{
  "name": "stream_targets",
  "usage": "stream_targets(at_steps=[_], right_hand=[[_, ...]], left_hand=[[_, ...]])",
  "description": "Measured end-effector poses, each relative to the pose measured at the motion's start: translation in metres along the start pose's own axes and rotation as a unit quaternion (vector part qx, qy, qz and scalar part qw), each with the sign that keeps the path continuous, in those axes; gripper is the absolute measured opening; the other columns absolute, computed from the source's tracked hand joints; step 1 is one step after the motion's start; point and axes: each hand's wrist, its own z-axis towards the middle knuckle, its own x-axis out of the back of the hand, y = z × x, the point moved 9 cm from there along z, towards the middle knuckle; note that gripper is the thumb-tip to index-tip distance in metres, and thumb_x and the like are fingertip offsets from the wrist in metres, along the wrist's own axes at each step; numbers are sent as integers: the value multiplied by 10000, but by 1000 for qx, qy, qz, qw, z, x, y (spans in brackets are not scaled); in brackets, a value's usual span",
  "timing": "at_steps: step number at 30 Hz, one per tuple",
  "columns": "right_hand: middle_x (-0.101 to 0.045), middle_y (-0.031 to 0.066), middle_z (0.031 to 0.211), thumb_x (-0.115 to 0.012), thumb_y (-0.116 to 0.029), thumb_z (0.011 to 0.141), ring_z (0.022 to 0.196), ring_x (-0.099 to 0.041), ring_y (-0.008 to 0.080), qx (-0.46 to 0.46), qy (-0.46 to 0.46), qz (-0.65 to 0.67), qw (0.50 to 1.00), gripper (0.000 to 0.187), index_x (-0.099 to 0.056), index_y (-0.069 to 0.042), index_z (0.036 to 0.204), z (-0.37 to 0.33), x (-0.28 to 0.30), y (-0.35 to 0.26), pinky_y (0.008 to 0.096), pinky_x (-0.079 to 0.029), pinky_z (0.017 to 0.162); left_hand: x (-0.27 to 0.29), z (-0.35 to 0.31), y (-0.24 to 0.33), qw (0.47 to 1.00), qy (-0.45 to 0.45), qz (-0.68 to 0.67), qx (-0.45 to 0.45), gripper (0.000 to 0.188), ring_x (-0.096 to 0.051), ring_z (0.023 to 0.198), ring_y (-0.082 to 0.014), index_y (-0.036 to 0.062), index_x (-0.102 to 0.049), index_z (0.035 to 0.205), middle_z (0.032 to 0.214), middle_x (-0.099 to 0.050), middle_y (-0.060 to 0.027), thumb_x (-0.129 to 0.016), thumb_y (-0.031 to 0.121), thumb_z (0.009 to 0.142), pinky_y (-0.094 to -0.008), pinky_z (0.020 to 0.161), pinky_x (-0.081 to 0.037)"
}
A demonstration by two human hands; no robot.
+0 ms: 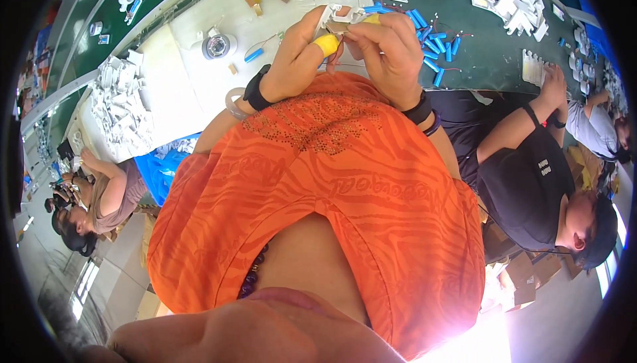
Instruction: Assemble small electronic fan components at a factory workbench using hand tools and adhesive tape.
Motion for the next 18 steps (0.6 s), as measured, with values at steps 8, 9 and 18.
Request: stream_targets(at_steps=[8,9,18], right_hand=[[-605,57,798,-760,39,687,757,-560,233,13,3,14,1000,238,-684,-55,892,7,4,-12,330,-468,684],[-605,57,798,-760,39,687,757,-560,233,14,2,15,1000,238,-684,-55,892,8,4,-13,330,-468,684],[-595,66,786,-753,40,691,745,-552,242,30,-2,-2,1000,234,-680,-49,895,5,4,-16,336,-470,679]], left_hand=[[-1,-2,38,960,29,131,-246,397,-507,683,-58,6,-479,1306,844,-581,-24,-495,141,933,-211,605,-430],[-1,-5,41,960,31,132,-246,397,-507,683,-58,6,-479,1306,844,-581,-24,-495,141,933,-211,605,-430],[-2,-4,21,992,18,51,-110,334,-487,682,-43,24,-491,1293,817,-571,3,-478,184,1000,-196,597,-420]])
